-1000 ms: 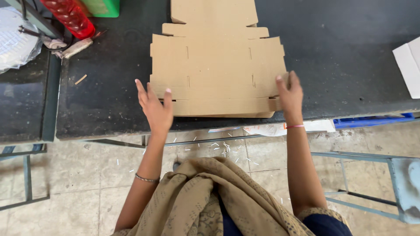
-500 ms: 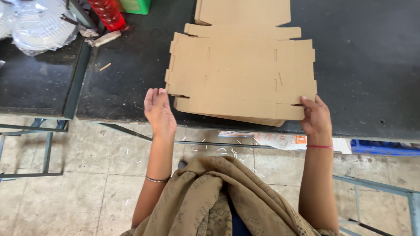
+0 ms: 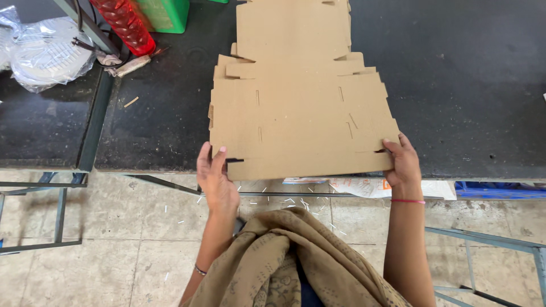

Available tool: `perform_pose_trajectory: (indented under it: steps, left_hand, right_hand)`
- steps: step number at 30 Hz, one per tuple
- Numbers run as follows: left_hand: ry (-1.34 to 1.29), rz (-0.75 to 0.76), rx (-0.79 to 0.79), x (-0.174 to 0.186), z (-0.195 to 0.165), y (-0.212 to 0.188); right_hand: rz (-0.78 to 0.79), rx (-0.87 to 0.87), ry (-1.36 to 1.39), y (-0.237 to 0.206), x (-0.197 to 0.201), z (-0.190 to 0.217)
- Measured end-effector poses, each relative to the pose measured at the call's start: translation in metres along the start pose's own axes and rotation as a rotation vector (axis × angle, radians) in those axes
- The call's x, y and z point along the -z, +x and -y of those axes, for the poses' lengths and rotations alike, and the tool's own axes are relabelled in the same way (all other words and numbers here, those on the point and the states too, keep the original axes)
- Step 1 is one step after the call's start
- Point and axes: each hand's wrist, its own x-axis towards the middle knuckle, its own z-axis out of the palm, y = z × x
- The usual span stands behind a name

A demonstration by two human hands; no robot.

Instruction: The person folds and assembles white cardboard inner boxes, fitting the side panels together inside an open brown outer carton. They place a round LED light fixture into a completed white box, close it, and stack the finished boxes on the table.

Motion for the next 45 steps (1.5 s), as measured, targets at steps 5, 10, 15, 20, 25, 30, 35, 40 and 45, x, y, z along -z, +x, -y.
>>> perform_pose_trajectory:
  steps: [5,10,15,20,25,30,35,40,45]
  left_hand:
    - [-0.117,-0.068,0.094,0.005,-0.007,0.003]
    - [-0.117,0.147,0.215,0.01,0.003,0.015]
    - [0.176,0.331,-0.04,-0.015,0.012,0.046]
    - [1.135,0.549,-0.612,-0.05,0.037,0.032]
    - [1.499,0.79,-0.782,-0.065,0.08,0.016]
    - [1.735,0.83,-0.74,-0.062,0.085,0.026]
    - [0.98,0.752,-0.034,-0.102,0.054,0.126]
    - [0.801,0.642,0.095,-0.136,0.047,0.196]
    - [1.073,0.326,0.106,-0.156,0.067,0.215]
  right_hand:
    - [-0.052,0.022,-0.03,-0.006,-0.002,-0.004]
    - [-0.075,-0.022,0.045,-0.008,-0.01,-0.003]
    - [-0.041,0.193,0.047,-0.009,-0.047,-0.009]
    - [0.047,0.639,-0.681,-0.02,-0.114,-0.03]
    - [0.226,0.715,-1.137,-0.019,-0.166,-0.072]
    - [0.267,0.487,-1.31,-0.003,-0.169,-0.084]
    - [0.08,0.42,-0.803,0.071,-0.146,-0.03]
    - [0.025,0.113,-0.21,0.142,-0.15,-0.009]
    - [0.012,0.028,-0.193,0.147,-0.164,-0.001]
